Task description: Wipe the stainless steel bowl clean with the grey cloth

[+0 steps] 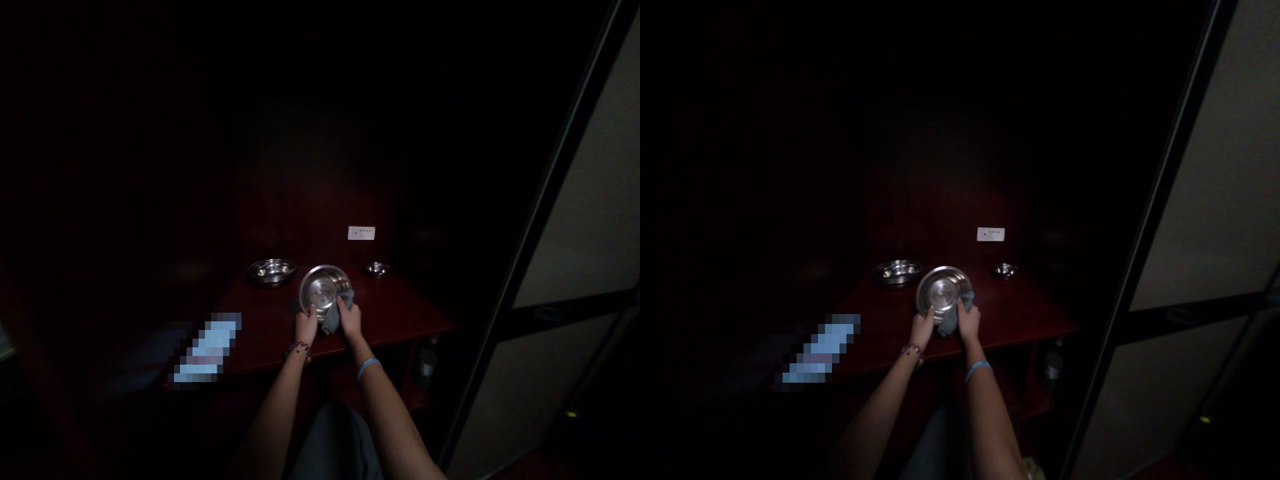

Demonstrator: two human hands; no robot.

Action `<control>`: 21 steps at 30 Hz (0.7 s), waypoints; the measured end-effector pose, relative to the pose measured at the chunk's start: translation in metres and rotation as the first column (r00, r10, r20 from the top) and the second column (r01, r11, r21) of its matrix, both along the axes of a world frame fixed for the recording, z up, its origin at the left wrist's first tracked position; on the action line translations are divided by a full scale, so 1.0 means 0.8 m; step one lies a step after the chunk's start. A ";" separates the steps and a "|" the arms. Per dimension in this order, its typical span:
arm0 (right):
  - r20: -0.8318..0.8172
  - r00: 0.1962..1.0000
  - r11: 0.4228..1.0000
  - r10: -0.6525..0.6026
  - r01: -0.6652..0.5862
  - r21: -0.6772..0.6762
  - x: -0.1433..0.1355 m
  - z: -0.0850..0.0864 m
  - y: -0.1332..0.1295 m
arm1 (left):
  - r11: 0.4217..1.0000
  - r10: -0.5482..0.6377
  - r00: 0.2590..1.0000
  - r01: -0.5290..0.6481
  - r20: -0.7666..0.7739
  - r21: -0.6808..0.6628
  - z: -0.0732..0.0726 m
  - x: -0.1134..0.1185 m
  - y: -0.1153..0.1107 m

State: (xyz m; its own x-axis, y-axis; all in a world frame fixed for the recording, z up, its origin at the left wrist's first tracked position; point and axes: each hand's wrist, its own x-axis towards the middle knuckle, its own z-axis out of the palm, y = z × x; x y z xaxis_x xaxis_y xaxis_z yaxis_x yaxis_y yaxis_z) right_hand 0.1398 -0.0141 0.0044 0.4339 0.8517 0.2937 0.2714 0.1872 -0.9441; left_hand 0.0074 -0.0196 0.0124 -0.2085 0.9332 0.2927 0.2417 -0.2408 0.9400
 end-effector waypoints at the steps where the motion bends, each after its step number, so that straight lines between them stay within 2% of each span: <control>1: -0.003 1.000 1.000 0.005 -0.005 0.000 0.000 -0.001 0.001 | 1.000 0.000 1.000 0.000 -0.001 0.001 -0.002 0.000 0.002; 21: -0.006 1.000 1.000 0.011 -0.011 0.021 0.000 -0.006 0.002 | 1.000 -0.013 0.998 0.013 0.064 0.002 -0.003 -0.001 0.004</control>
